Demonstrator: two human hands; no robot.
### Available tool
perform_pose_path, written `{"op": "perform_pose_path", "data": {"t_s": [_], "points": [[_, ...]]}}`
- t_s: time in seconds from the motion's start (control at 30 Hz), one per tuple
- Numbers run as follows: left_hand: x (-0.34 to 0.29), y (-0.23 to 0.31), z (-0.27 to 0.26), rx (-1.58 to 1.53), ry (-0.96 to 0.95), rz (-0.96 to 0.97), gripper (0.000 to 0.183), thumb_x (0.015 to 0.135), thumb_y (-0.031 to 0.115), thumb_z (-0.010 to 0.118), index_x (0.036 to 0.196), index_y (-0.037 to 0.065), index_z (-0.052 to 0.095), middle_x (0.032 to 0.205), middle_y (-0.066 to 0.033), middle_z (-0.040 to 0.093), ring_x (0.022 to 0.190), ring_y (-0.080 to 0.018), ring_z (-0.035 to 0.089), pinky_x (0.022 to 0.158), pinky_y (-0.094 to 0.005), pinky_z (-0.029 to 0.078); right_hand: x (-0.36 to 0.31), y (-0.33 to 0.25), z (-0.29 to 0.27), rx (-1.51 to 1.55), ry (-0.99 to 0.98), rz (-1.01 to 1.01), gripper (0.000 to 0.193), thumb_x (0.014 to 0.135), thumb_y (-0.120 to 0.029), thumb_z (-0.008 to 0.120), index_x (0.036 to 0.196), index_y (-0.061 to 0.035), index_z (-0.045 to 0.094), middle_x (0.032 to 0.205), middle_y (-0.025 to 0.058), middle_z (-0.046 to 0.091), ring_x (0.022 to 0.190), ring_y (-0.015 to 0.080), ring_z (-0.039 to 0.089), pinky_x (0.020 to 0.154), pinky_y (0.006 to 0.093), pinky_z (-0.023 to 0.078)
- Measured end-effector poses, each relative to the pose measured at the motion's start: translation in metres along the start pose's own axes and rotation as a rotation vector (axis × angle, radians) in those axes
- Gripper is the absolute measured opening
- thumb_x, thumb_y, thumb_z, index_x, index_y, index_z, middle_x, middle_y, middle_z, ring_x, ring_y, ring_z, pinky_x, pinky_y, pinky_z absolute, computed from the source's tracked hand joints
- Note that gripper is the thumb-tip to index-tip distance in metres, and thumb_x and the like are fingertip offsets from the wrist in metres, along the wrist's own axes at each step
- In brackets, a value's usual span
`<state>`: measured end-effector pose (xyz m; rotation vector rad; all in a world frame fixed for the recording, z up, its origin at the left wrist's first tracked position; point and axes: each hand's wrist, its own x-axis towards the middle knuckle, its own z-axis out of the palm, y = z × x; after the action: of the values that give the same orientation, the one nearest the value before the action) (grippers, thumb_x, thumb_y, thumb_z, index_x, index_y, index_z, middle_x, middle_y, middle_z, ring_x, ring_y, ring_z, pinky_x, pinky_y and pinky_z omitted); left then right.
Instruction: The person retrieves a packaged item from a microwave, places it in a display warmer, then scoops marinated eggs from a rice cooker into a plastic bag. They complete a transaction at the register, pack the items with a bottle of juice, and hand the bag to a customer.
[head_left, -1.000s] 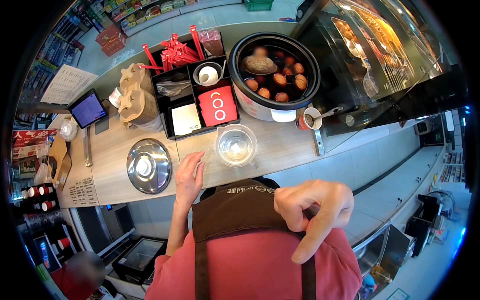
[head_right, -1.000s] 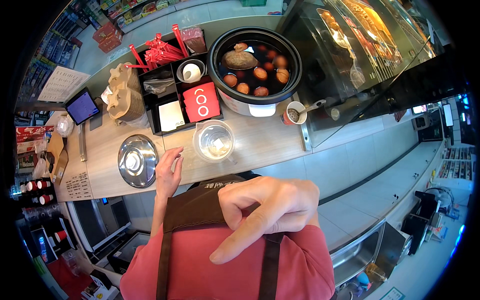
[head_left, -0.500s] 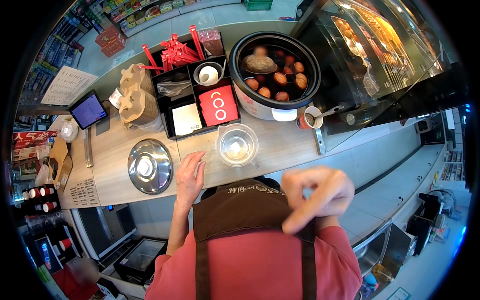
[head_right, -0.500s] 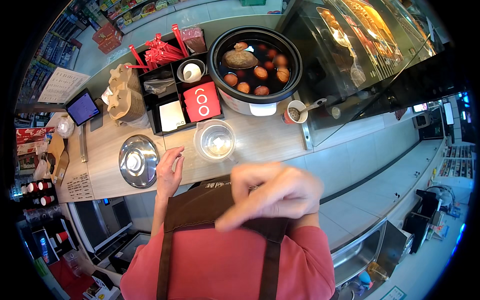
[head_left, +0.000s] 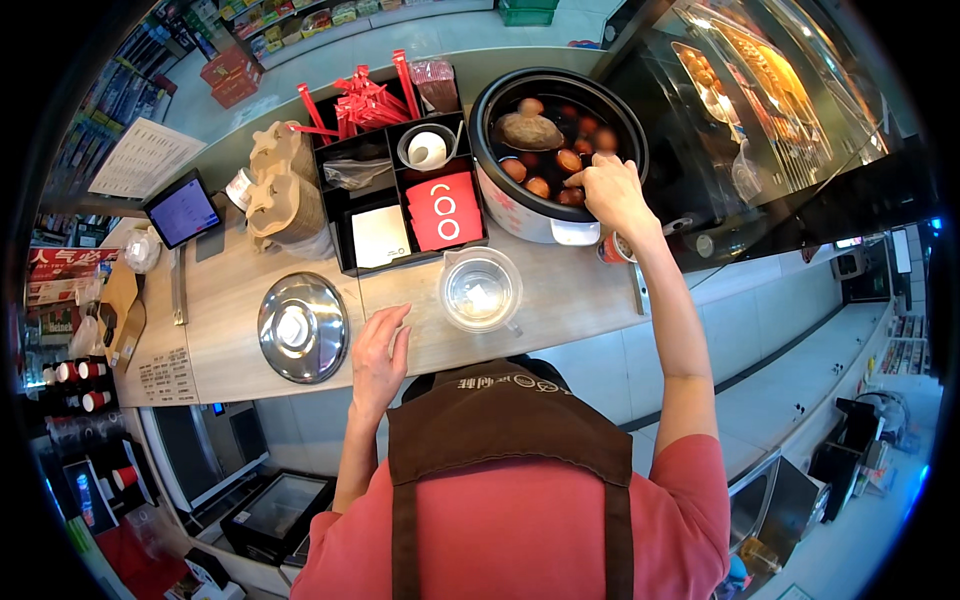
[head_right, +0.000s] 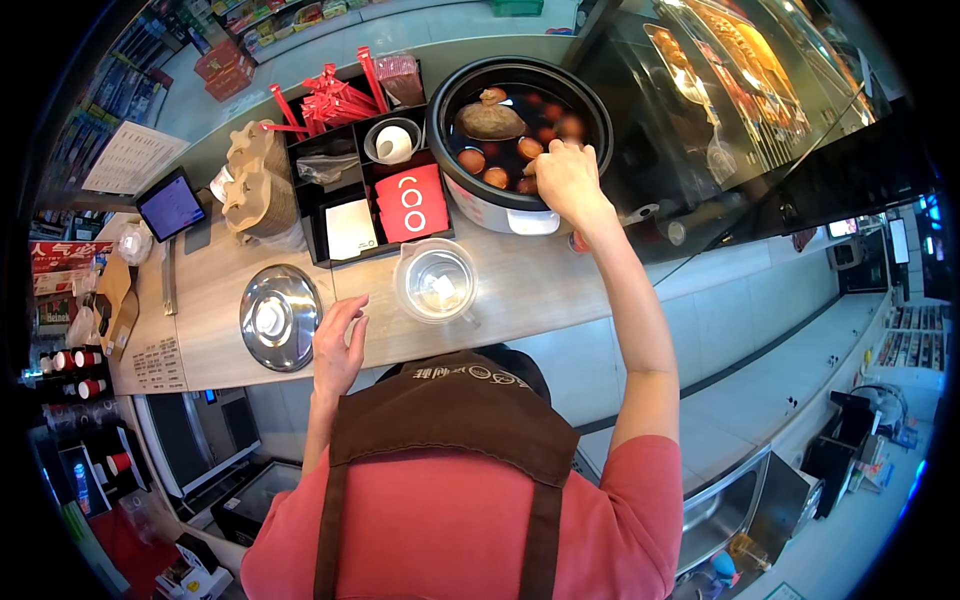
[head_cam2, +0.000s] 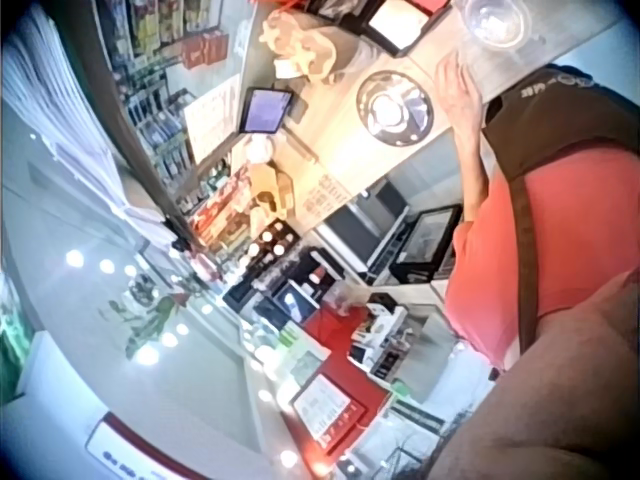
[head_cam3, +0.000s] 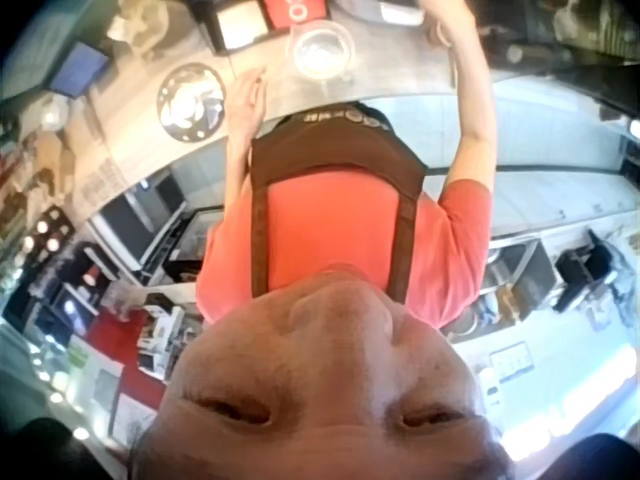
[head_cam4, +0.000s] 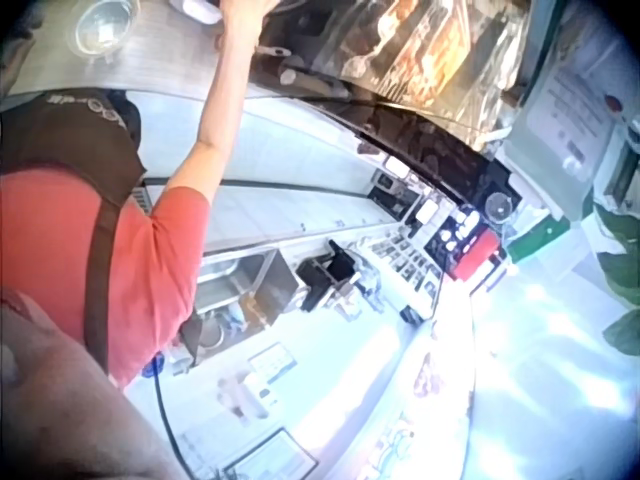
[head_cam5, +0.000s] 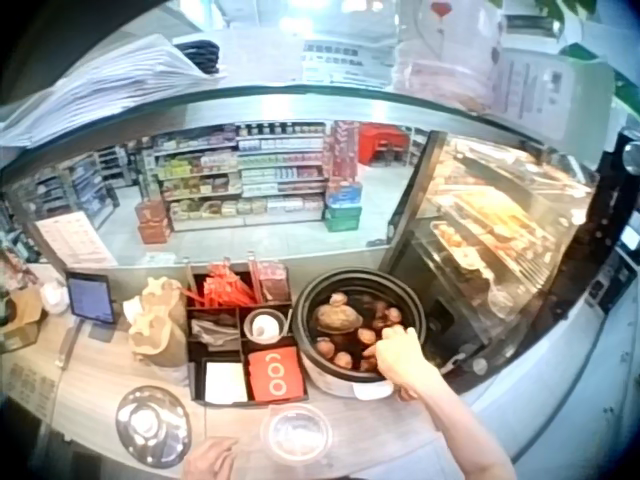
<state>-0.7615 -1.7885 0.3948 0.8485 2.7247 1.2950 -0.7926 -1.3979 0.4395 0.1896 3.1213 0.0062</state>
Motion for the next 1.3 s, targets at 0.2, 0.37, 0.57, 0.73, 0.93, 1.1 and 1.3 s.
{"op": "perform_pose_path", "data": {"t_s": [0.2,0.37,0.57,0.73,0.93,1.1,1.3], "points": [[-0.005,-0.003,-0.003,0.000,0.017,-0.018,0.030,0.086,-0.001,0.062,0.115,0.003,0.064,0.105,-0.0149,0.064,0.089,-0.0299,0.064,0.078,-0.0355,0.052,-0.004,0.004,-0.010,0.077,0.070,-0.008,0.040,0.078,0.001,0.055,0.107,-0.0185,0.075,0.091,0.0108,0.060,0.100,0.0281,0.057,0.083,0.0418,0.042],[-0.003,-0.002,-0.001,0.008,0.017,-0.014,0.029,0.086,0.000,0.062,0.115,0.003,0.064,0.105,-0.0150,0.064,0.090,-0.0304,0.064,0.079,-0.0359,0.051,-0.021,0.003,-0.038,0.265,0.212,0.028,0.042,0.082,0.006,0.048,0.110,-0.0140,0.073,0.086,0.0122,0.057,0.088,0.0272,0.056,0.079,0.0360,0.044],[0.001,0.002,0.002,0.019,-0.001,-0.013,0.028,0.086,0.000,0.062,0.114,0.003,0.064,0.105,-0.0146,0.064,0.091,-0.0309,0.064,0.079,-0.0369,0.051,-0.068,-0.015,-0.091,1.042,0.197,-0.090,0.036,0.091,0.003,0.047,0.121,-0.0051,0.066,0.081,0.0055,0.047,0.078,0.0164,0.045,0.071,0.0269,0.036],[0.003,0.002,0.005,0.034,-0.011,0.024,0.028,0.087,-0.001,0.062,0.115,0.003,0.063,0.104,-0.0139,0.065,0.087,-0.0269,0.065,0.077,-0.0343,0.052,-0.139,-0.075,-0.114,1.799,0.120,-0.669,0.026,0.097,-0.019,0.051,0.087,-0.0047,0.070,0.076,0.0047,0.045,0.066,0.0180,0.040,0.059,0.0331,0.033],[0.011,0.008,0.009,0.024,-0.049,0.056,0.029,0.087,-0.001,0.061,0.115,0.003,0.063,0.105,-0.0137,0.065,0.086,-0.0250,0.066,0.076,-0.0332,0.052,-0.149,-0.119,-0.145,1.846,-0.023,-1.261,0.028,0.097,-0.005,0.049,0.104,-0.0087,0.076,0.075,0.0039,0.046,0.061,0.0173,0.042,0.059,0.0314,0.033],[0.008,0.006,0.008,0.033,-0.046,0.070,0.029,0.087,-0.001,0.061,0.116,0.003,0.063,0.105,-0.0135,0.065,0.086,-0.0249,0.066,0.076,-0.0331,0.052,-0.147,-0.118,-0.144,1.846,-0.093,-1.301,0.032,0.093,-0.004,0.050,0.117,-0.0074,0.070,0.077,0.0042,0.044,0.065,0.0183,0.043,0.061,0.0312,0.033],[0.003,0.003,0.004,0.008,-0.032,0.042,0.029,0.087,-0.001,0.062,0.116,0.003,0.063,0.105,-0.0142,0.065,0.088,-0.0269,0.065,0.077,-0.0342,0.052,-0.143,-0.118,-0.140,1.826,-0.155,-1.223,0.032,0.091,0.000,0.049,0.113,-0.0055,0.071,0.077,0.0040,0.044,0.065,0.0179,0.042,0.061,0.0306,0.032]]}}
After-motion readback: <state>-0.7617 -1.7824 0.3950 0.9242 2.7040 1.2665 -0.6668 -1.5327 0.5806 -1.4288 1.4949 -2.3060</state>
